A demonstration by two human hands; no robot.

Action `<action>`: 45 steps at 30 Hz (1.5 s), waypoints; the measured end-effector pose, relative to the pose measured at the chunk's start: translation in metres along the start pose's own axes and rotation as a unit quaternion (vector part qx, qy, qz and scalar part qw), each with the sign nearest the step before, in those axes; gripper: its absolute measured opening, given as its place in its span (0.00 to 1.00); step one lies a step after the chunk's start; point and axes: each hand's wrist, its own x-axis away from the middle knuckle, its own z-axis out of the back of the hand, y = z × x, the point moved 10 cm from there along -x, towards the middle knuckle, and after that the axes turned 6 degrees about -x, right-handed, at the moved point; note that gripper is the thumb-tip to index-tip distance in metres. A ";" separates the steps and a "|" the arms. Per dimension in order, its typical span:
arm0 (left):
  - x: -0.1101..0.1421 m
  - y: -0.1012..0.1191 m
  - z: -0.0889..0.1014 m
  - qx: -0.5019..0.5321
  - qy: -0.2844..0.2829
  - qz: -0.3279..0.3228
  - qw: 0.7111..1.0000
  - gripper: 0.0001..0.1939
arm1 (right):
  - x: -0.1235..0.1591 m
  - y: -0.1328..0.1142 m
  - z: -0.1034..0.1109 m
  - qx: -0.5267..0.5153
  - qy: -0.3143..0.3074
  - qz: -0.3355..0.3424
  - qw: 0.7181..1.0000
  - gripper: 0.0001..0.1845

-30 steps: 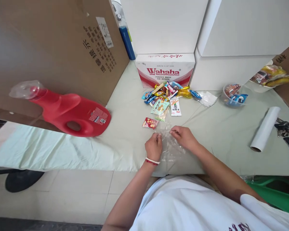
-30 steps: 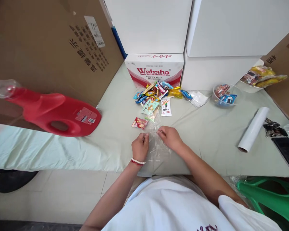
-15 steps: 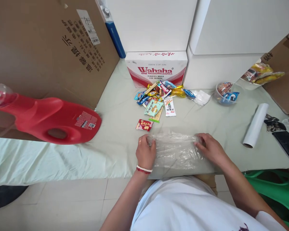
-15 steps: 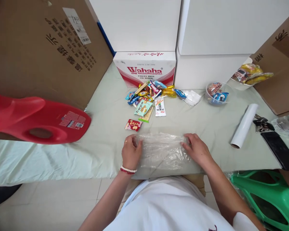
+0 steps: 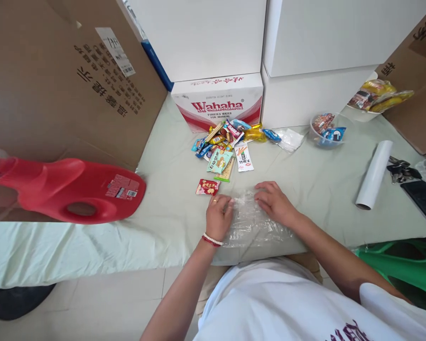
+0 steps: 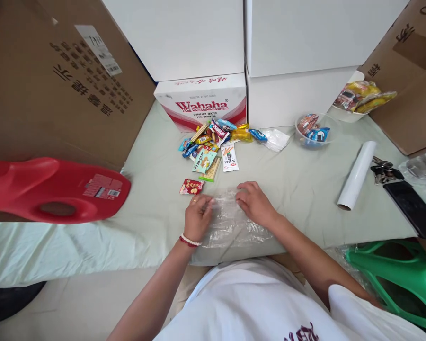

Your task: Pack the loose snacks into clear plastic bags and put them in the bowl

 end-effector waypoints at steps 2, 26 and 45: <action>-0.001 -0.018 -0.001 0.058 0.003 0.070 0.996 0.14 | 0.003 0.022 0.016 -0.084 0.048 -0.068 0.993 0.09; 0.026 0.009 -0.044 -0.312 -0.119 -0.074 0.940 0.31 | 0.051 0.017 -0.005 0.240 -0.051 0.008 0.969 0.30; 0.055 -0.002 -0.027 -0.332 -0.104 -0.037 0.937 0.32 | -0.154 -0.016 -0.077 0.324 -0.326 0.135 0.878 0.30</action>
